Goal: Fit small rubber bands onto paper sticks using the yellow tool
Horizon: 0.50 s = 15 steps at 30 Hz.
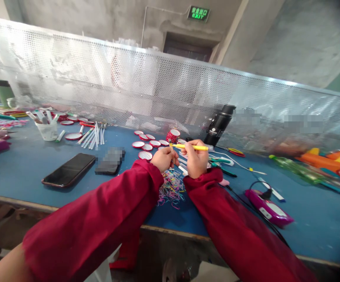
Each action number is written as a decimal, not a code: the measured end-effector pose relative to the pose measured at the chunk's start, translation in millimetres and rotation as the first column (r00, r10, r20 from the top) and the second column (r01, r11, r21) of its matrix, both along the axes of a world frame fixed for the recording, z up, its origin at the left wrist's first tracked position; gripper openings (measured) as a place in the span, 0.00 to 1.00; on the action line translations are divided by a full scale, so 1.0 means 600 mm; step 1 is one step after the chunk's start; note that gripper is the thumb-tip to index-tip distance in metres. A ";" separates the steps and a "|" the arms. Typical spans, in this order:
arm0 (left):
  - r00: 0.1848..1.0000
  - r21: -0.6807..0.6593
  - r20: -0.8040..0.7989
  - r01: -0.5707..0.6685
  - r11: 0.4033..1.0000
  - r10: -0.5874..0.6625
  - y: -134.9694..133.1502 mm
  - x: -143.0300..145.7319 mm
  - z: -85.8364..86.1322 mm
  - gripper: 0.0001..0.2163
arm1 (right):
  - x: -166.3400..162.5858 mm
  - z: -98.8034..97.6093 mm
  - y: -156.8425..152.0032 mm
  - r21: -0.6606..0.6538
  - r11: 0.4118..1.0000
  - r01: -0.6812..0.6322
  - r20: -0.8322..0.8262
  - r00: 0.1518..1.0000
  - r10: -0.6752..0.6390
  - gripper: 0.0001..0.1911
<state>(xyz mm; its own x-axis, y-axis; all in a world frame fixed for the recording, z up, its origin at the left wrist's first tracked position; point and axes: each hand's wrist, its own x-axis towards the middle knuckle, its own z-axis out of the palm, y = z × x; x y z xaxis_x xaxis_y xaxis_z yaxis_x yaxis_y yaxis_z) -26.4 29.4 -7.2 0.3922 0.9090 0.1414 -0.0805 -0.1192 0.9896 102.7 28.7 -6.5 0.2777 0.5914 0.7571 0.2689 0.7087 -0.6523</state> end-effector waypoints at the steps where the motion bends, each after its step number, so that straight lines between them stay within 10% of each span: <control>1: 1.000 -0.003 0.003 -0.001 1.000 0.001 0.000 0.000 0.000 0.11 | 0.000 0.001 0.000 0.004 1.000 0.003 -0.002 1.000 -0.003 0.09; 15: 1.000 -0.002 -0.002 0.008 1.000 -0.008 -0.004 0.000 0.003 0.11 | -0.003 -0.004 0.000 0.003 1.000 -0.016 0.013 1.000 0.016 0.09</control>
<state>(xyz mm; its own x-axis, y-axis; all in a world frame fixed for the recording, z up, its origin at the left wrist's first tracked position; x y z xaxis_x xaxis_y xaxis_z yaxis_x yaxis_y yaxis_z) -26.7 26.8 -5.2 0.4001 0.9060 0.1385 -0.0792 -0.1164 0.9900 101.2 28.8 -9.0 0.2588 0.5932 0.7623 0.2661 0.7148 -0.6467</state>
